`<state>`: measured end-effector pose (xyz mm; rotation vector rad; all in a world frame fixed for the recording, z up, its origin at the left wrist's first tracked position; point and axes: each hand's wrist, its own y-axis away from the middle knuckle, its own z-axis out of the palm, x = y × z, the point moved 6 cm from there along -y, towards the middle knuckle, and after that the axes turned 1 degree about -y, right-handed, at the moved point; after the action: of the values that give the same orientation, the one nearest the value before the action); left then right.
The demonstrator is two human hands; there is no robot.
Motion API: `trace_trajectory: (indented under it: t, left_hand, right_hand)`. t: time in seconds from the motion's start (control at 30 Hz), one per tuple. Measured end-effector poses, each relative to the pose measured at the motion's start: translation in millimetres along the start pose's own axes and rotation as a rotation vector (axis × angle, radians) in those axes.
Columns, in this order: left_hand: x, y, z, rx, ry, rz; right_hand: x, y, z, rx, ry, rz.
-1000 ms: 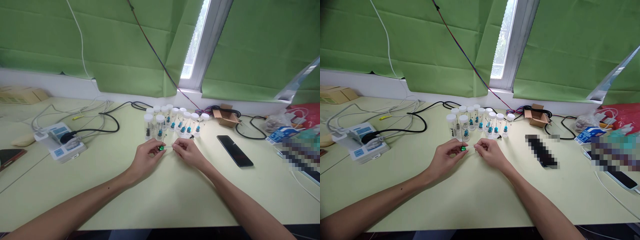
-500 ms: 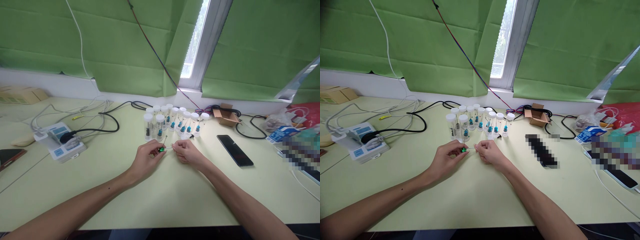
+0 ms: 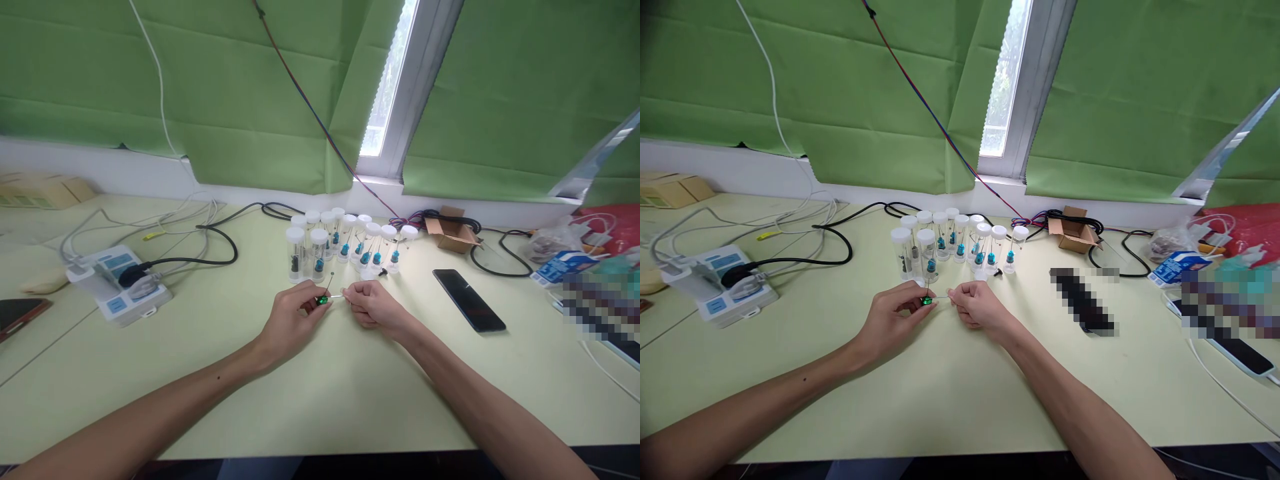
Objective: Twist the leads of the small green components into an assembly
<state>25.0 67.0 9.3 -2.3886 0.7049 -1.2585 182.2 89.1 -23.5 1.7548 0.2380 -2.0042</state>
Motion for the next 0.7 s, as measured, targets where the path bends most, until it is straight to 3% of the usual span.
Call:
trace_trajectory:
  t: [0.23,0.4,0.57,0.7]
  left_hand:
    - [5,-2,-3,0.016,-0.034,0.04]
    - [-2,-5,-5,0.047,0.02,-0.095]
    - [-7,-3,-2,0.031,0.073,-0.198]
    - [-7,-1,4,-0.042,0.112,-0.201]
  right_hand:
    - [-6,1,-1,0.047,0.073,-0.068]
    - [-23,4,-5,0.133,0.239,-0.24]
    - [-32,6,-21,0.444,0.647,-0.43]
    - [-25,2,-23,0.467,0.886,-0.447]
